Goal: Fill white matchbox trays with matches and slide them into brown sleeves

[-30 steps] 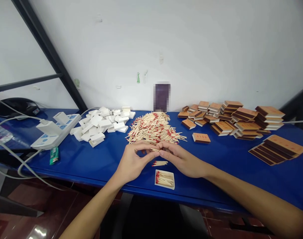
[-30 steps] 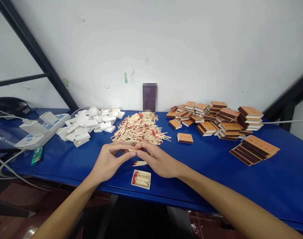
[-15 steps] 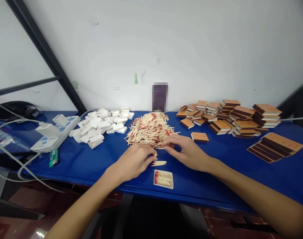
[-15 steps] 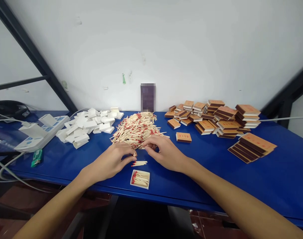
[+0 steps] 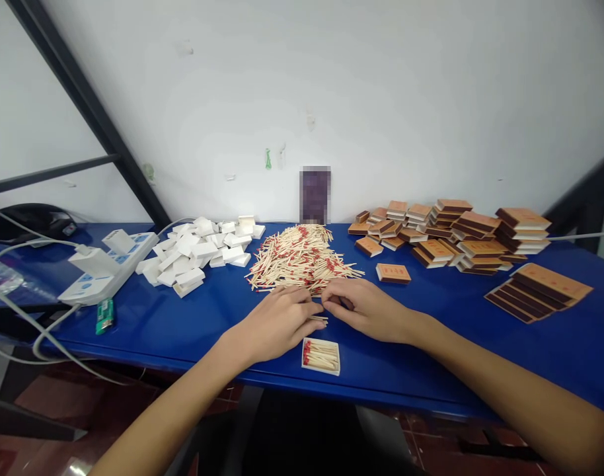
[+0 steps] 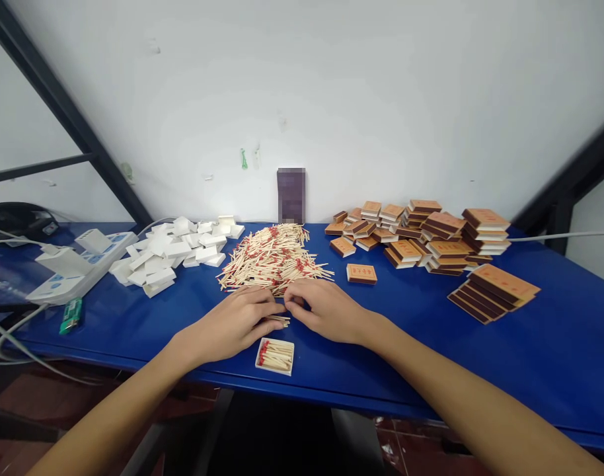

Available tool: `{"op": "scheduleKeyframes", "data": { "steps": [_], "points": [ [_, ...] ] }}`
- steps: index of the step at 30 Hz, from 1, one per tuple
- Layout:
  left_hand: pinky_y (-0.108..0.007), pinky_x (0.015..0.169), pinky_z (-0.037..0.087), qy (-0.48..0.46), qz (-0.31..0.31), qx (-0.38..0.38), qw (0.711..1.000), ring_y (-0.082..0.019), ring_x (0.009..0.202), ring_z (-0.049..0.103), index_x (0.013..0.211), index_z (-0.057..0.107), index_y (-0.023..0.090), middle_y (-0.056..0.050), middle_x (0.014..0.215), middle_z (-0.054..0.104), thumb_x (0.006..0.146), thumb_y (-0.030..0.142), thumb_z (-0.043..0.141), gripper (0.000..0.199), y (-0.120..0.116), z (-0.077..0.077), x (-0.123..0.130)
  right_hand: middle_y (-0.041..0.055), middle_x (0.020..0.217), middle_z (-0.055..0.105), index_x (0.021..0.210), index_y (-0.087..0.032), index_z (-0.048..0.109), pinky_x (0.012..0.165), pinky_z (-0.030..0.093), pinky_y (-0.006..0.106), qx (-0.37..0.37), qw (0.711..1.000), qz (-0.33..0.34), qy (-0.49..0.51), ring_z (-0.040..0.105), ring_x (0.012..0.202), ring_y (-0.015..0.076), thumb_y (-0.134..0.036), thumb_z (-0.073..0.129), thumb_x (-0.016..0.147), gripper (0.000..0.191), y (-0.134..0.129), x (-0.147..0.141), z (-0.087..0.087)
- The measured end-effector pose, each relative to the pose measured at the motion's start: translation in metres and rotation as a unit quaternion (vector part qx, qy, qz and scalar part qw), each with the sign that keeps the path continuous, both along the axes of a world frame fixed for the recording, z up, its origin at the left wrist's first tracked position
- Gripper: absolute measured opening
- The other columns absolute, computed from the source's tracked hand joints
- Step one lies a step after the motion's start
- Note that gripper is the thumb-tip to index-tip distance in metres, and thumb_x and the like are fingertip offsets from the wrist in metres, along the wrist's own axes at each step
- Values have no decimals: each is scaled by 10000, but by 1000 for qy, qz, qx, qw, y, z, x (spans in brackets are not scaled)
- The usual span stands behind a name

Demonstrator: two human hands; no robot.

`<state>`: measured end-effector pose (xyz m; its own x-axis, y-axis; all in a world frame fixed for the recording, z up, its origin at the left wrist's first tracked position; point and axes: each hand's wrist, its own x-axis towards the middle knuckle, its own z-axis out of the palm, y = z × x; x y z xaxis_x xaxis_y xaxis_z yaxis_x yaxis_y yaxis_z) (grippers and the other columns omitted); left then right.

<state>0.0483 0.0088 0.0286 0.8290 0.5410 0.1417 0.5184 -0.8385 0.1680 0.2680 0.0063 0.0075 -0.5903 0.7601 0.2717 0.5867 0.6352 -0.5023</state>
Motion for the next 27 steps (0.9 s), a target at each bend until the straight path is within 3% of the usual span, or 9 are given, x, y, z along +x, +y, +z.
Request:
{"op": "scheduleKeyframes", "data": {
  "steps": [5, 8, 17, 27],
  "points": [
    [-368, 993, 448, -96, 86, -44, 991, -208, 1115, 580, 1212, 633, 237, -46, 1170, 650, 1027, 376, 426, 311, -5, -4, -26, 32, 897, 641, 945, -190, 640, 751, 426, 301, -9, 999, 26, -35, 576, 825, 166, -278, 491, 978, 176, -5, -2, 3],
    [-378, 1016, 446, -115, 111, -61, 985, -212, 1137, 574, 1194, 646, 259, -34, 1168, 650, 1000, 385, 487, 281, -9, -13, -36, 44, 939, 633, 1022, -201, 670, 765, 440, 320, -26, 998, 18, -56, 583, 858, 186, -359, 550, 956, 209, -6, -4, 4],
    [-374, 913, 479, -123, 115, -57, 984, -205, 973, 582, 1103, 689, 233, -40, 1005, 616, 931, 376, 610, 237, -17, -28, -33, 39, 930, 600, 1084, -237, 702, 769, 442, 312, -49, 997, 33, -42, 570, 873, 183, -416, 561, 957, 261, -4, -6, 1],
    [-363, 924, 483, -147, 125, -51, 980, -207, 998, 590, 1019, 676, 215, -33, 998, 628, 912, 331, 650, 160, -15, -31, -33, 48, 944, 611, 1068, -227, 715, 776, 456, 314, -34, 998, 39, -41, 578, 897, 198, -417, 665, 885, 269, -3, -11, -1]
  ]
}}
